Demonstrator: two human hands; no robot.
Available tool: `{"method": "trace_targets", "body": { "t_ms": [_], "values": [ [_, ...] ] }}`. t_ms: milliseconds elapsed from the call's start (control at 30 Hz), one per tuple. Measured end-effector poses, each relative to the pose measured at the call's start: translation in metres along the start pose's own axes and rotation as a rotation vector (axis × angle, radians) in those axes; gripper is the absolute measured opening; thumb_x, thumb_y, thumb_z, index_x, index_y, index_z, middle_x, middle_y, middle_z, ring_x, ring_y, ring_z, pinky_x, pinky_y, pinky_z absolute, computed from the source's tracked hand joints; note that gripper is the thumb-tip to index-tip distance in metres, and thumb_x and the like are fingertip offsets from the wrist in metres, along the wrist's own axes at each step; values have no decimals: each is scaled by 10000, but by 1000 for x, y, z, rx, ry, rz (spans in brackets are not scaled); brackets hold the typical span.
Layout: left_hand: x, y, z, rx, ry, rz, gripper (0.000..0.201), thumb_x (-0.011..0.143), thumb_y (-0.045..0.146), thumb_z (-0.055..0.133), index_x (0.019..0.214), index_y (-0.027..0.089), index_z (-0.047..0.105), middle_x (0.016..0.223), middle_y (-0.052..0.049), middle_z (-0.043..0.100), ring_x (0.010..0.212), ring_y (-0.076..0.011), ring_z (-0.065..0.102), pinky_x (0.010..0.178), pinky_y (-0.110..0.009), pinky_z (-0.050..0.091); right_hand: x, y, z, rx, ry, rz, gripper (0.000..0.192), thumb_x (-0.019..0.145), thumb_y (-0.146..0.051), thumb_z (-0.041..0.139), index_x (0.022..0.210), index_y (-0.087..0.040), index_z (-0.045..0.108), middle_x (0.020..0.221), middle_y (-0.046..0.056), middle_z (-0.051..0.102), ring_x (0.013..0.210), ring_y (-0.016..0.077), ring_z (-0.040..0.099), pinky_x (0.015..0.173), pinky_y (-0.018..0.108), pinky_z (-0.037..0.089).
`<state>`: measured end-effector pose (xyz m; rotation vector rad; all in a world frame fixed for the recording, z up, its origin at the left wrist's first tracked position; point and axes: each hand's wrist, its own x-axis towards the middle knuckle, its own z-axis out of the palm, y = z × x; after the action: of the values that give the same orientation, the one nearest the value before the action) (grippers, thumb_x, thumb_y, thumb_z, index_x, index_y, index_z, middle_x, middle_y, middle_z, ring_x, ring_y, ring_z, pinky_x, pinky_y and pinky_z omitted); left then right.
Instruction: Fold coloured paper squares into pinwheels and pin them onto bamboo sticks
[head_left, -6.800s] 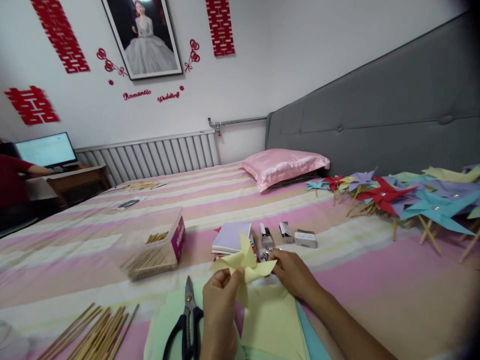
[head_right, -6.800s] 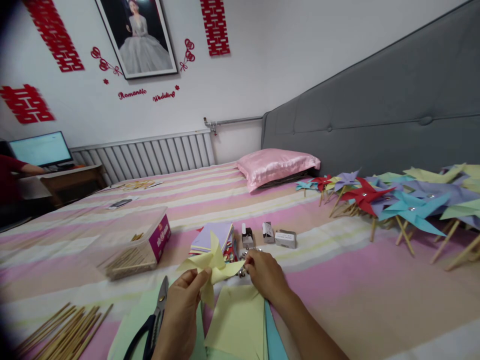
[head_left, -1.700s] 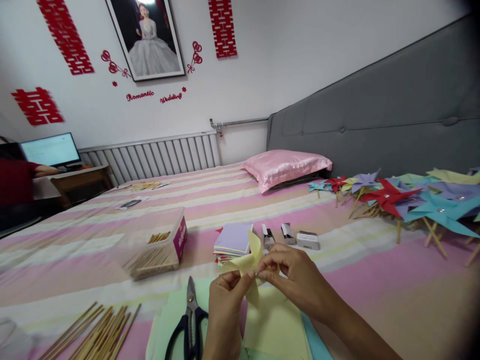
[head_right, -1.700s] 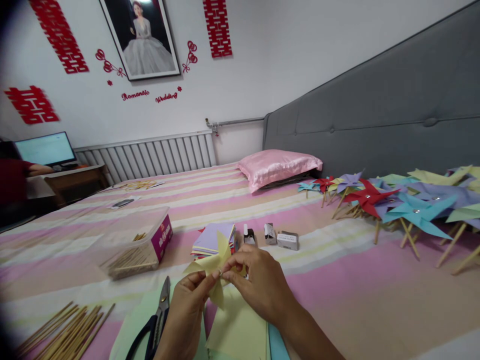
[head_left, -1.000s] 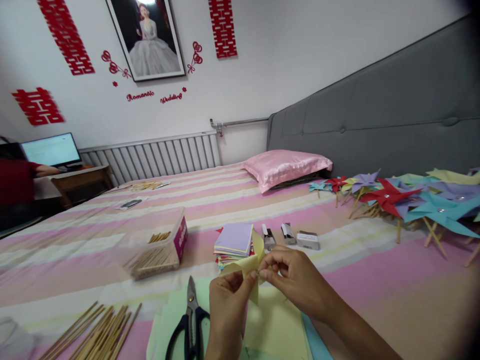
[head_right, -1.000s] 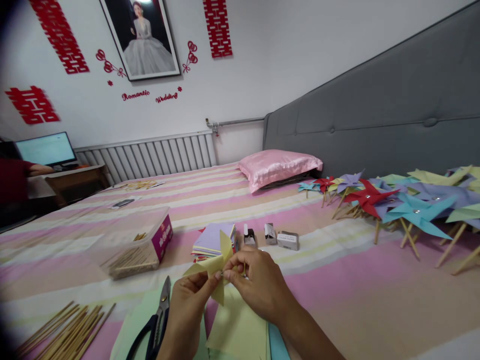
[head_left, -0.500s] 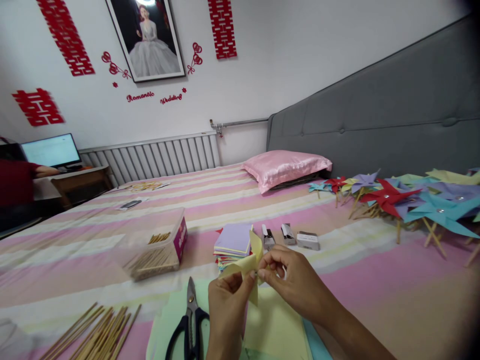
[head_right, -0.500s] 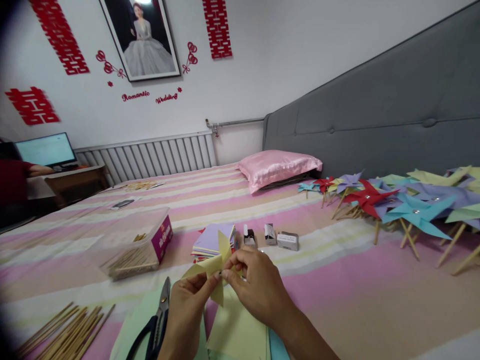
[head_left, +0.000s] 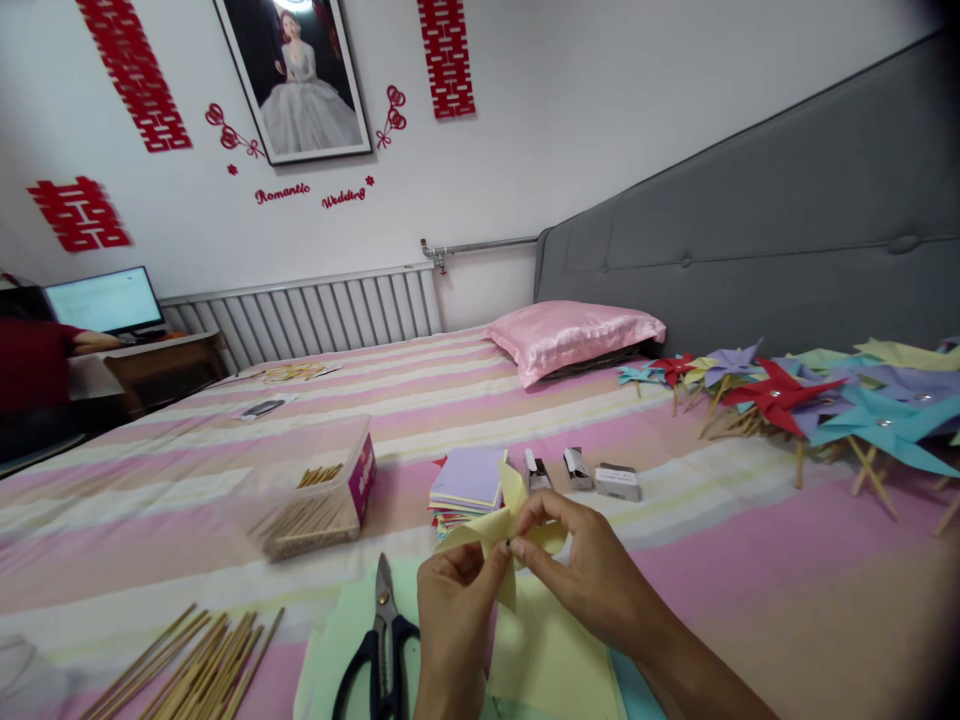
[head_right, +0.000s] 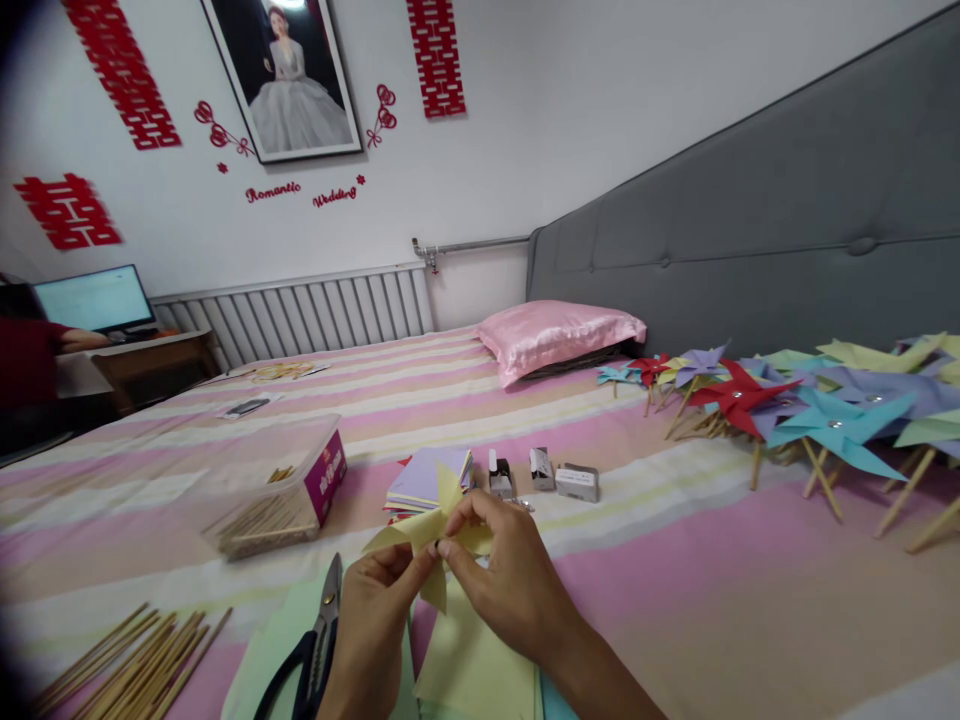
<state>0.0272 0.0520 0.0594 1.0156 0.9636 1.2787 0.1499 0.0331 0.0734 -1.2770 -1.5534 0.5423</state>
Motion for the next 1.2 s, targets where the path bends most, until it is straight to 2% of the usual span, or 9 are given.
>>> {"method": "trace_targets", "body": {
  "t_ms": [233, 400, 467, 533, 600, 667, 800, 1200],
  "values": [
    [1, 1, 2, -24, -9, 7, 135, 533, 234, 753, 597, 121, 716, 489, -10, 650, 464, -95, 537, 484, -171, 398, -1, 1, 1, 60, 30, -22, 136, 699, -145, 543, 795, -208, 471, 757, -26, 537, 737, 145, 521, 686, 260, 398],
    [0, 0, 2, -33, 5, 13, 160, 521, 259, 758, 609, 129, 725, 477, -13, 650, 460, -102, 541, 487, -178, 403, -1, 5, 5, 291, -32, 90, 398, 722, -146, 531, 1078, -223, 372, 867, 11, 606, 781, 158, 595, 719, 288, 454],
    [0, 0, 1, -33, 0, 14, 162, 523, 262, 756, 617, 134, 726, 481, -10, 653, 456, -98, 538, 485, -176, 399, 0, 5, 5, 340, -45, 93, 483, 724, -139, 534, 1164, -216, 349, 909, 27, 623, 824, 164, 602, 747, 294, 460],
    [0, 0, 1, -29, 0, 12, 163, 523, 266, 757, 607, 131, 721, 480, -7, 650, 455, -97, 535, 477, -175, 393, 1, 4, 3, 328, -75, 59, 443, 726, -132, 533, 1154, -193, 437, 945, 42, 634, 875, 176, 590, 777, 296, 452],
    [1, 0, 1, -27, 1, 8, 165, 514, 272, 762, 565, 126, 705, 467, -4, 639, 450, -97, 532, 469, -173, 388, 2, 2, 0, 285, -123, 24, 311, 736, -131, 518, 1040, -168, 572, 929, 45, 654, 865, 187, 587, 769, 294, 449],
    [1, -1, 0, -28, 0, 19, 169, 512, 273, 764, 538, 125, 687, 465, 1, 634, 457, -93, 533, 473, -167, 388, 3, 2, -2, 249, -149, 18, 245, 741, -136, 513, 948, -161, 642, 886, 38, 673, 826, 192, 592, 731, 288, 452],
    [3, -4, -1, -26, -20, 38, 164, 516, 259, 764, 576, 125, 690, 499, -4, 655, 491, -93, 552, 498, -161, 403, 2, 3, -3, 258, -155, 31, 272, 740, -145, 527, 983, -167, 646, 879, 28, 684, 813, 196, 594, 697, 277, 452],
    [1, 0, 3, -99, -2, -31, 164, 505, 225, 766, 624, 137, 696, 570, -32, 702, 534, -119, 606, 527, -175, 440, 3, 5, -2, 315, -173, 25, 284, 742, -158, 531, 1003, -165, 644, 913, 33, 685, 852, 203, 601, 752, 293, 463]
  ]
}}
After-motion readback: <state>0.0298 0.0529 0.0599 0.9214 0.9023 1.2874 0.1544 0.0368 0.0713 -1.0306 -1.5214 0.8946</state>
